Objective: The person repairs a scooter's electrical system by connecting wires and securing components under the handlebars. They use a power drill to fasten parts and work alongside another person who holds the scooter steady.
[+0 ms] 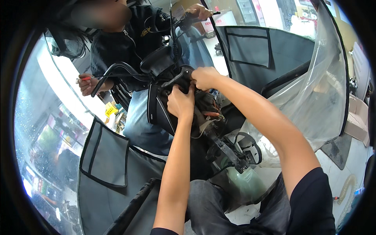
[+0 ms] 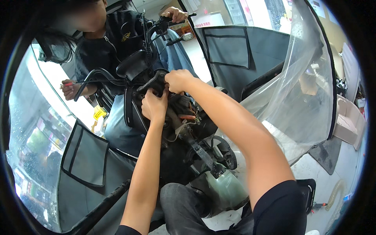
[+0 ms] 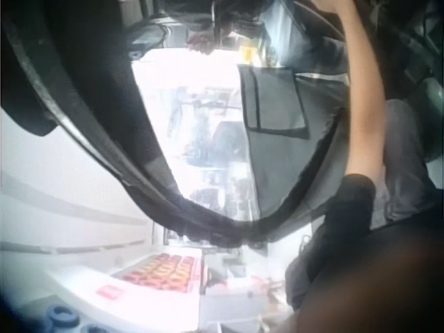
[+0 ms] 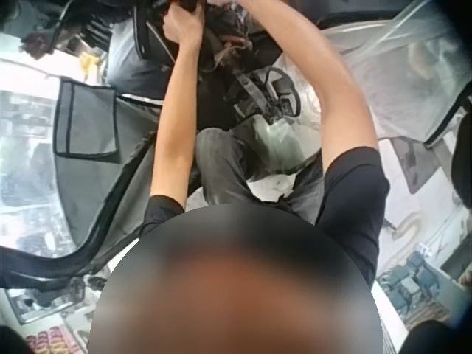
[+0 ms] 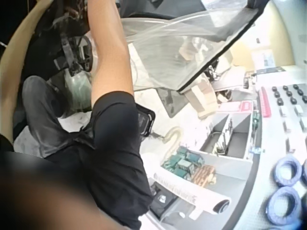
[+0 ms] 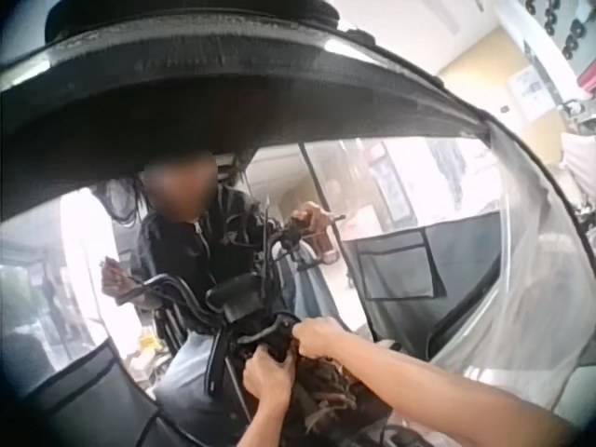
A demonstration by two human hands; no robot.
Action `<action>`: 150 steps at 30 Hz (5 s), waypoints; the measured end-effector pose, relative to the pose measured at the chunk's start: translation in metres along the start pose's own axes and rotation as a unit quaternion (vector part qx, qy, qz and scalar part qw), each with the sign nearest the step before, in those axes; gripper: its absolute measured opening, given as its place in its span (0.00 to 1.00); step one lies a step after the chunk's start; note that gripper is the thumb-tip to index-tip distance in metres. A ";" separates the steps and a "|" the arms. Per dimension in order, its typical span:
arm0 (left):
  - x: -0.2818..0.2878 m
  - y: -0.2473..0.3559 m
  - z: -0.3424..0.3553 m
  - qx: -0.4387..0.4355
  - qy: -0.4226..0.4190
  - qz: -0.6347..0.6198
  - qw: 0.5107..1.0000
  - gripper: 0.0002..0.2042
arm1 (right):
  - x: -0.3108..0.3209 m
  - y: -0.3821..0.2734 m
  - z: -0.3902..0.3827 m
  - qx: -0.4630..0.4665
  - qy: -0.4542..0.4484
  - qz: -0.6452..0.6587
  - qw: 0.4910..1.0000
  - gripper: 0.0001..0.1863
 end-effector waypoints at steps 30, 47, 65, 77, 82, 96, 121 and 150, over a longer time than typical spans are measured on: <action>-0.021 -0.001 -0.003 0.007 0.104 0.037 0.994 0.28 | 0.004 -0.013 -0.015 0.038 0.125 -0.071 0.989 0.12; -0.027 0.007 -0.003 0.020 0.070 0.071 0.995 0.25 | 0.005 -0.014 -0.016 -0.003 0.148 -0.060 0.987 0.14; -0.012 -0.017 0.014 -0.045 -0.010 0.047 0.998 0.21 | 0.020 -0.045 -0.018 -0.018 0.108 -0.013 0.994 0.20; -0.014 -0.019 0.020 -0.045 -0.041 -0.011 0.998 0.24 | 0.001 -0.016 0.014 0.073 0.057 0.218 0.972 0.16; -0.009 -0.015 0.014 -0.052 -0.029 -0.017 0.998 0.23 | 0.007 -0.007 0.020 0.100 0.038 0.169 0.980 0.13; -0.005 -0.019 0.012 -0.041 -0.019 -0.091 0.995 0.19 | 0.020 -0.010 0.015 0.011 0.146 -0.005 0.989 0.12; 0.014 -0.008 -0.028 -0.171 0.133 0.044 0.975 0.25 | 0.023 -0.001 -0.065 -0.059 0.102 0.074 0.990 0.11; 0.013 -0.017 -0.013 -0.170 0.059 -0.004 0.984 0.14 | 0.002 -0.027 -0.046 -0.079 0.199 0.275 0.937 0.12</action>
Point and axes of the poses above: each hand's wrist, its own z-axis towards the middle knuckle, its own x-axis out of the back of the hand, y = z × x, the point moved 5 cm from there along z, towards the middle knuckle, and after that the axes turned 6 degrees about -x, right-handed, at the moved point
